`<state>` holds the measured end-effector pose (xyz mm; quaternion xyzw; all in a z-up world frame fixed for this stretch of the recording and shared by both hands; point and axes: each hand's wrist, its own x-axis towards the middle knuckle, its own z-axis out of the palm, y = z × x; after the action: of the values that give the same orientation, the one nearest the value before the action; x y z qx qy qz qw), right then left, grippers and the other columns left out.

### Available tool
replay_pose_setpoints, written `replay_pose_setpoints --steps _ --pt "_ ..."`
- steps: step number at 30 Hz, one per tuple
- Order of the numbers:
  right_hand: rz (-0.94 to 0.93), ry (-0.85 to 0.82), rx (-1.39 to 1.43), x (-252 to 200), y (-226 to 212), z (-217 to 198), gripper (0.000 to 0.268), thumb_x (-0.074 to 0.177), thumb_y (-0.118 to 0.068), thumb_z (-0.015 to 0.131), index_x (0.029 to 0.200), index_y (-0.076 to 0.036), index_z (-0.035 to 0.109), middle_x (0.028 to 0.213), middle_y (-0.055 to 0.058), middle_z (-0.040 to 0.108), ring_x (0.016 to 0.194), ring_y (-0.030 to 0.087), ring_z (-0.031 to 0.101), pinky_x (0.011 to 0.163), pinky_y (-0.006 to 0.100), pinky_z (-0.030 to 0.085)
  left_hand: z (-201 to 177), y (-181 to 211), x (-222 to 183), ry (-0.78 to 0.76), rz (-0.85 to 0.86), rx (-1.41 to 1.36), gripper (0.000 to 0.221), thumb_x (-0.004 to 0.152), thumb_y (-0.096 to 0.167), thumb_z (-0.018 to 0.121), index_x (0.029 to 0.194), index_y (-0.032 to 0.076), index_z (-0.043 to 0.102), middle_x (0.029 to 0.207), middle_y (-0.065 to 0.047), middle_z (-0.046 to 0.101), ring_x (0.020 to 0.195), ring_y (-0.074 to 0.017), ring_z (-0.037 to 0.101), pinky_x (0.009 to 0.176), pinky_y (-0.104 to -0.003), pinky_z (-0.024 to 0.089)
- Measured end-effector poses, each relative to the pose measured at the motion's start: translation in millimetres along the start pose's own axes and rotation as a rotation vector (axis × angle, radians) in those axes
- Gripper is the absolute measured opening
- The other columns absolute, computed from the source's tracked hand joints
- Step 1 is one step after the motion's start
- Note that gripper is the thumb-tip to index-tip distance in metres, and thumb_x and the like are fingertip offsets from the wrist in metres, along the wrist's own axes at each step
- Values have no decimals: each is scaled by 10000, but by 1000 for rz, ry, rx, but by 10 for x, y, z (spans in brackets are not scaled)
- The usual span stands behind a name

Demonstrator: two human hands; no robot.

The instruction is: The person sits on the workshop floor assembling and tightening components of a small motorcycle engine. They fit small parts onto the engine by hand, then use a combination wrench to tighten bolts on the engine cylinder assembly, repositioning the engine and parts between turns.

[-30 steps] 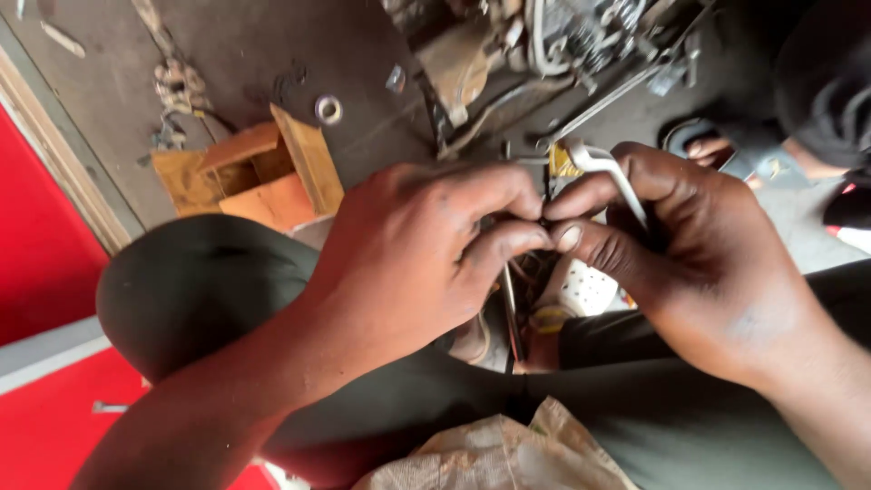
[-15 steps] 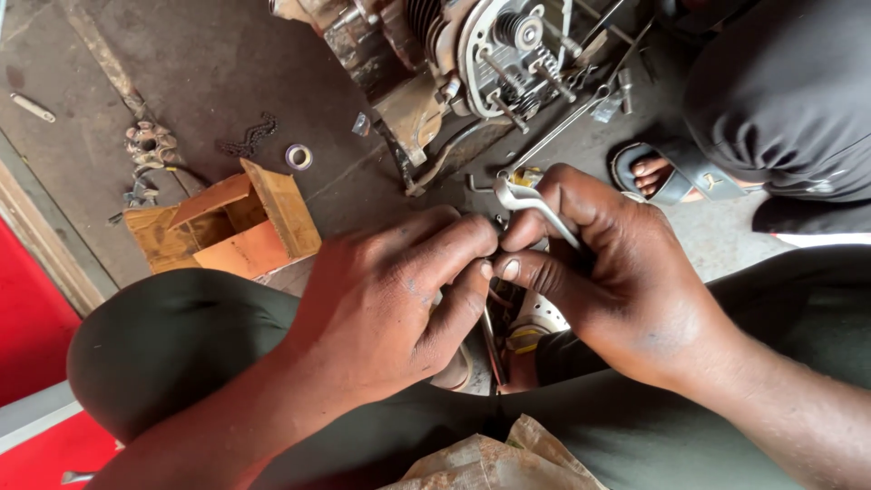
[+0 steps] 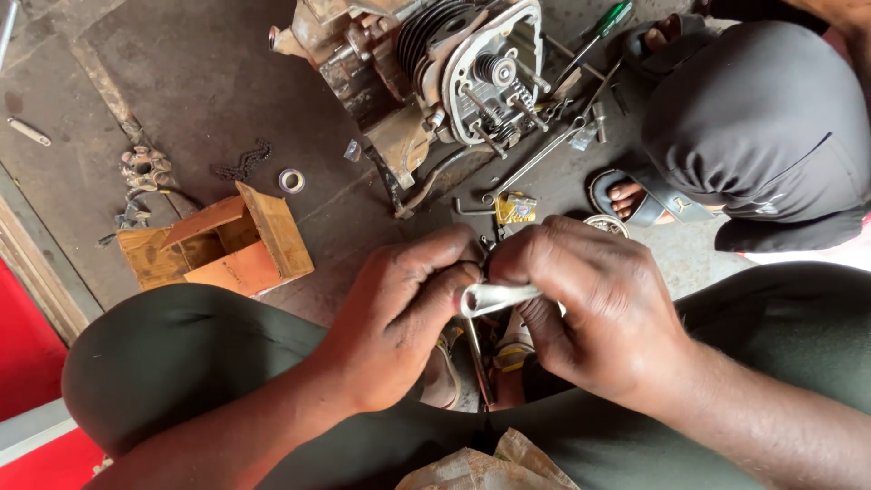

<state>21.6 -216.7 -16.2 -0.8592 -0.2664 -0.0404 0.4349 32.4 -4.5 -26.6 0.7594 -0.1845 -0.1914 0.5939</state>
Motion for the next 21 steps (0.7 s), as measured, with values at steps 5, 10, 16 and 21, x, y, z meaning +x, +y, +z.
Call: replay_pose_setpoints --steps 5,10,16,21 --pt "-145 -27 -266 21 -38 -70 355 627 64 729 939 -66 620 866 54 670 777 293 647 615 414 508 -49 80 29 -39 -161 -233 160 1008 142 517 914 38 596 729 28 523 704 -62 467 611 -281 426" --pt "-129 3 -272 21 -60 -72 330 678 56 738 965 -88 663 884 13 712 759 241 667 623 378 534 9 -38 7 2 -114 -275 243 1068 185 504 885 32 547 730 31 461 711 -60 408 615 -281 397" --pt "1 61 -125 65 -92 -104 360 732 10 759 1074 -85 699 1005 40 760 850 236 730 736 350 568 7 -54 23 -1 -116 -334 290 1081 195 473 845 40 538 736 39 466 692 -53 393 603 -272 378" --pt "-7 56 -156 68 -106 -106 350 737 -2 767 1069 -84 694 979 59 749 811 275 698 704 371 547 -3 -121 35 -58 -162 -519 298 1091 190 502 843 25 526 736 43 405 659 -56 329 569 -258 300"
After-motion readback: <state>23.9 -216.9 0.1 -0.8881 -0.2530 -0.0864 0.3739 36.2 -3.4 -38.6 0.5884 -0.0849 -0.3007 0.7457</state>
